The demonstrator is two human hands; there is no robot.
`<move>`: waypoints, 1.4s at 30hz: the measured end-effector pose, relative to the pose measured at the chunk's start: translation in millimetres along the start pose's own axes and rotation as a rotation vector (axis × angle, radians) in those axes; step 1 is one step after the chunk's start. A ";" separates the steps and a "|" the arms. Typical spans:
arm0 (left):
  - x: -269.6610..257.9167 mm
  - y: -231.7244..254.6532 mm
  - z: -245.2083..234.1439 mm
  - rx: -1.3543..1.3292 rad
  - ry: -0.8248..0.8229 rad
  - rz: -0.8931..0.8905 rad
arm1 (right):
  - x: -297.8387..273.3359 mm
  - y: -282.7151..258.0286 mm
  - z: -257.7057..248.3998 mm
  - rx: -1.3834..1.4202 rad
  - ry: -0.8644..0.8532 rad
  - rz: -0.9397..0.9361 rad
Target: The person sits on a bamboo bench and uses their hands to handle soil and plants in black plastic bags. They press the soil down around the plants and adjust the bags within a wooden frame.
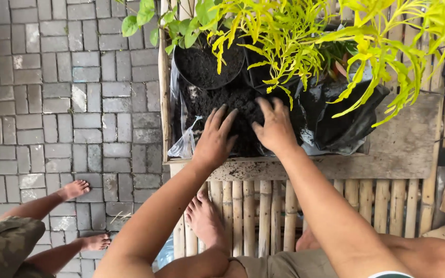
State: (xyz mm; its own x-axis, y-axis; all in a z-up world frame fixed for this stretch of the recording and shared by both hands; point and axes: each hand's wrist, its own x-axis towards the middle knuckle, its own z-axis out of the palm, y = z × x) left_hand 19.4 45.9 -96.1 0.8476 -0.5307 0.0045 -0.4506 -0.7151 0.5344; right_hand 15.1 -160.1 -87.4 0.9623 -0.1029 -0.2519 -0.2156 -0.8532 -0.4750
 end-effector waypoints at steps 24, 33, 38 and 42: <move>13.1 -41.9 1.1 0.403 -0.065 -0.046 | -6.1 29.2 -10.8 -0.290 0.042 -0.038; 22.5 -21.4 12.9 0.401 -0.118 0.126 | -11.4 -26.8 1.6 -0.080 0.049 -0.200; 12.3 -53.6 11.5 0.512 -0.066 0.128 | -13.1 -2.8 28.8 -0.188 0.121 -0.540; 6.0 -63.1 22.3 0.420 0.056 0.233 | -5.9 19.8 26.7 -0.399 0.073 -0.350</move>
State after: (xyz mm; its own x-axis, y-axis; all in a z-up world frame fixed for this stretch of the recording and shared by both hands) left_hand 46.7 77.6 -148.7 0.7191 -0.6816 0.1355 -0.6948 -0.7081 0.1258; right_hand 0.7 -162.7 -117.8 0.9774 0.1997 -0.0694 0.1867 -0.9694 -0.1594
